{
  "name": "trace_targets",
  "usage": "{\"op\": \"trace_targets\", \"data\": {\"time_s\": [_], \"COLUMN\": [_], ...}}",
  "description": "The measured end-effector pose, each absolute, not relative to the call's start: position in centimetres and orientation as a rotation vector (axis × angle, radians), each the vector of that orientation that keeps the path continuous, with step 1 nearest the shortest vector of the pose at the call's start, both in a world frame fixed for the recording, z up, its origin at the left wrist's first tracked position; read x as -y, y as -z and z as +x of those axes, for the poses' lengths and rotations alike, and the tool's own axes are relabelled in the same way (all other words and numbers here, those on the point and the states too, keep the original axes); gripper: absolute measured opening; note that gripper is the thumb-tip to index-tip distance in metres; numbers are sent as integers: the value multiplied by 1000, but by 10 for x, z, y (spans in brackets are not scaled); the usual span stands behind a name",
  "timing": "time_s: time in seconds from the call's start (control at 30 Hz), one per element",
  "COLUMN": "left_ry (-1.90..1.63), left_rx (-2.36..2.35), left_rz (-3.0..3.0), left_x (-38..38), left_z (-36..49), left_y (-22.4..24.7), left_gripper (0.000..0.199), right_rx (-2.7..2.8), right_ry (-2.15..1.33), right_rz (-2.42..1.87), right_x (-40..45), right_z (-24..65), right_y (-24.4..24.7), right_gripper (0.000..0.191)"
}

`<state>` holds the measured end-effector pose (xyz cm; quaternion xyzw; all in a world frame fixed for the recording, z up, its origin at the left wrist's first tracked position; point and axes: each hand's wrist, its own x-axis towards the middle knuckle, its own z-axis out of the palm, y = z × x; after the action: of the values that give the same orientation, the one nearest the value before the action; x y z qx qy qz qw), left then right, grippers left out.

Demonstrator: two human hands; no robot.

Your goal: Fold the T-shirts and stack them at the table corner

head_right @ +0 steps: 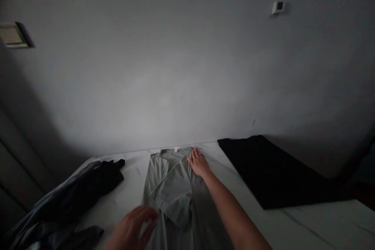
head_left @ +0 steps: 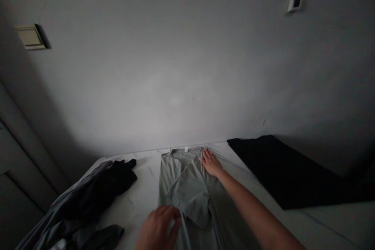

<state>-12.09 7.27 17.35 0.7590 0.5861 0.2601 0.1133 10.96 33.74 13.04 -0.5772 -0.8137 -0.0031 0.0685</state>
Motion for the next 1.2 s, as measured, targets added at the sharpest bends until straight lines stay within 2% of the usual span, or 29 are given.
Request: {"op": "trace_targets", "data": {"time_s": [0.13,0.3,0.53,0.83,1.03,1.2], "left_ry": [-556,-472,-536,-332,-313,-257], "left_rx": [-2073,-2258,-2228,-2242,-2245,-2265], "left_rz": [1985,1823,1757,1820,1757,1860], "left_x": [-174,-224,-224,-218,-215,-215], "left_z": [-105,-93,-92,-87,-86,-85], "left_y": [-182,-162,-154,-159,-159,-154], "left_gripper": [23,25,16,29,32,31], "right_rx": [2403,2425,2394,2382,2394,2379], "right_ry": [-18,-92,-142,-188,-170,-166], "right_rz": [-1762,-1782,-1785,-1834,-1863,-1916], "right_x": [-338,-339,-335,-333,-335,-335], "right_z": [114,115,113,112,110,107], "right_y": [-117,-120,-128,-133,-134,-133], "right_gripper": [70,72,63,60,51,52]}}
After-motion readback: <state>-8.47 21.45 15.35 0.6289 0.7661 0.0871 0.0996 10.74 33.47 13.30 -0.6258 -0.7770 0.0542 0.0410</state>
